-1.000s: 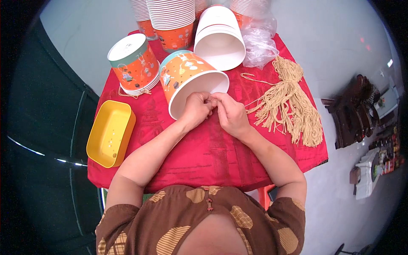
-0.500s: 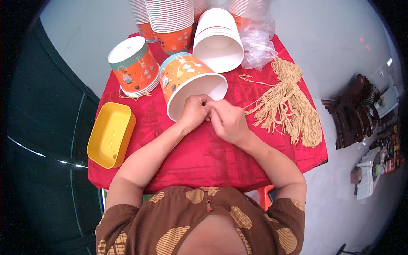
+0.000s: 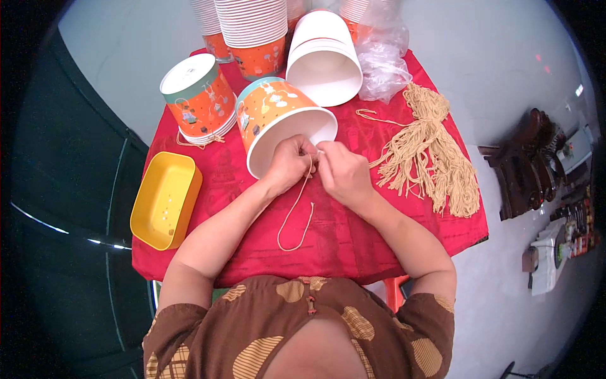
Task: Assembling decorative paper cup buckets by threading and tying string through pre-punched holes in the cups.
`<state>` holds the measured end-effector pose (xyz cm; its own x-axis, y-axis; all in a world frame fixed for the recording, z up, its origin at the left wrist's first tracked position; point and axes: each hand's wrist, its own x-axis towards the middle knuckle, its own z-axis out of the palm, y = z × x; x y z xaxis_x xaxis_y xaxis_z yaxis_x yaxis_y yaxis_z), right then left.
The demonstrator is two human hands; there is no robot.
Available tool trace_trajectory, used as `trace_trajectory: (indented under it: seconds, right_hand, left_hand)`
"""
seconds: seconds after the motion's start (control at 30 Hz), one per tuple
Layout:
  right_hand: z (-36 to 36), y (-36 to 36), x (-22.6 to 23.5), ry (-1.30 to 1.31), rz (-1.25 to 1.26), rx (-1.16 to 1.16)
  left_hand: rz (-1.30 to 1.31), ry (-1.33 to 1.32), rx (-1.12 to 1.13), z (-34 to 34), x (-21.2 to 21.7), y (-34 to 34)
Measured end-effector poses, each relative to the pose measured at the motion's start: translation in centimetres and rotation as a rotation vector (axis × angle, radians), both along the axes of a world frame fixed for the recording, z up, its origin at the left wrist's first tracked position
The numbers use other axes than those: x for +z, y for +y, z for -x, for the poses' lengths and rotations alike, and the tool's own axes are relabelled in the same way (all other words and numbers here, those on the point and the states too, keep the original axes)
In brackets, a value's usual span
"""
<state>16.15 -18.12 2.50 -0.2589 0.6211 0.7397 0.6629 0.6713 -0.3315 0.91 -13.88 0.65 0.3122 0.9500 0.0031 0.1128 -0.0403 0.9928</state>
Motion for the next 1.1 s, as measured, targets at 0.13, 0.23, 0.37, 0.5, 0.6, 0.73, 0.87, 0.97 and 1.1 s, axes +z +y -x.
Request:
trace_trajectory:
  seconds: [0.13,0.23,0.37,0.5,0.6,0.73,0.87,0.97,1.1]
  right_hand:
    - [-0.9,0.9,-0.9,-0.018,0.087,-0.105]
    - [-1.1,1.4,-1.5,-0.023,0.091,-0.095]
    - [-1.0,1.3,-1.4,-0.012,0.152,-0.086]
    - [-1.1,1.3,-1.5,-0.015,0.194,-0.082]
    - [-1.2,1.5,-1.7,-0.004,0.187,-0.063]
    - [-1.4,1.8,-1.9,0.003,0.186,-0.045]
    - [-1.4,2.0,-2.2,0.021,0.181,-0.023]
    - [-1.4,2.1,-2.4,0.061,0.211,-0.016]
    - [-1.5,2.5,-2.9,0.128,0.250,0.011]
  left_hand:
    - [0.009,0.033,-0.014,0.1,0.2,-0.1]
    - [0.004,0.056,-0.008,0.0,0.5,-0.2]
    - [0.004,0.010,0.034,-0.1,0.3,-0.2]
    - [0.008,0.004,0.041,-0.2,0.2,-0.1]
    - [0.021,0.006,0.036,-0.3,0.2,-0.2]
    - [0.027,0.006,0.027,-0.2,0.5,-0.3]
    - [0.027,0.016,0.030,-0.2,0.4,-0.3]
    - [0.021,0.052,0.009,0.0,0.6,-0.2]
    - [-0.008,0.114,-0.030,0.1,0.4,0.1]
